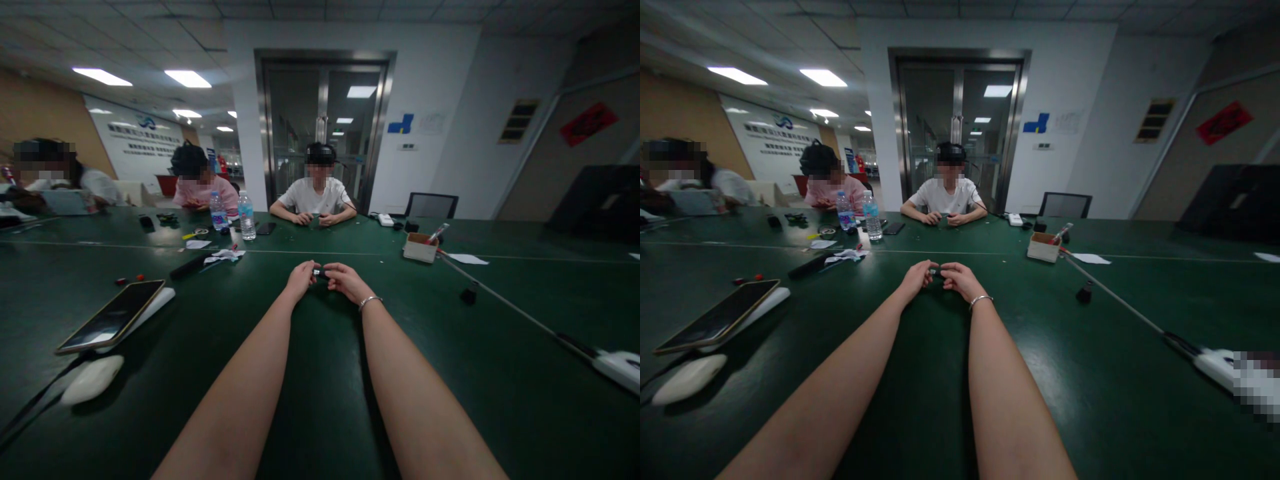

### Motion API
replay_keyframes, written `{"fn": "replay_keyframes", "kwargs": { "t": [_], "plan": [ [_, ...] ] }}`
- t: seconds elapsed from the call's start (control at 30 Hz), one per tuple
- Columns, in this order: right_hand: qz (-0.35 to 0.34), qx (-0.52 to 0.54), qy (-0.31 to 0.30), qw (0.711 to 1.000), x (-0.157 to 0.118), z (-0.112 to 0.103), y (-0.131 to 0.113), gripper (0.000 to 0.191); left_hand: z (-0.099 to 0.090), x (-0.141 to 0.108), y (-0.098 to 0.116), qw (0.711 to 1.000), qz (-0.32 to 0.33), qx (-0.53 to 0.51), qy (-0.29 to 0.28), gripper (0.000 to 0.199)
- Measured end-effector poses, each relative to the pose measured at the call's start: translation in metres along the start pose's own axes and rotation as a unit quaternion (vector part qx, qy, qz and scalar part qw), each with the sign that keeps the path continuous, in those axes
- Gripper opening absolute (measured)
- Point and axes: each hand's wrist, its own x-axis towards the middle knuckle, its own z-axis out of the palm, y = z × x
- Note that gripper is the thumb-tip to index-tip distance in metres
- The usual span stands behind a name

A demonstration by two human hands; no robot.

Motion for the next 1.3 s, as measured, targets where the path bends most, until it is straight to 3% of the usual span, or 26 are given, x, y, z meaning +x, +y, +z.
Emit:
{"fn": "replay_keyframes", "kwargs": {
  "t": [0.4,0.63,0.8,0.97,1.13,1.3],
  "plan": [
    [-0.003,0.002,-0.001,1.000,0.0002,0.0001,0.0007,0.020,-0.0007,0.0011,-0.0037,0.999,0.011,0.038,-0.035,0.030],
    [-0.001,0.000,-0.004,1.000,0.0023,-0.0012,0.0023,0.018,-0.0001,0.0008,-0.0045,0.998,0.017,0.042,-0.031,0.039],
    [0.001,-0.003,-0.004,1.000,0.0024,-0.0006,0.0021,0.017,-0.0010,0.0024,-0.0064,0.998,0.017,0.052,-0.013,0.031],
    [-0.001,0.001,-0.007,1.000,0.0024,-0.0011,0.0026,0.019,-0.0006,0.0014,-0.0054,0.998,0.025,0.046,-0.021,0.041],
    [-0.003,0.007,-0.006,1.000,0.0025,-0.0015,0.0029,0.018,-0.0008,0.0020,-0.0053,0.999,0.016,0.022,-0.032,0.028],
    [0.001,0.007,-0.002,1.000,0.0017,-0.0007,0.0019,0.017,-0.0009,0.0021,-0.0060,0.998,0.017,0.046,-0.027,0.040]
  ]
}}
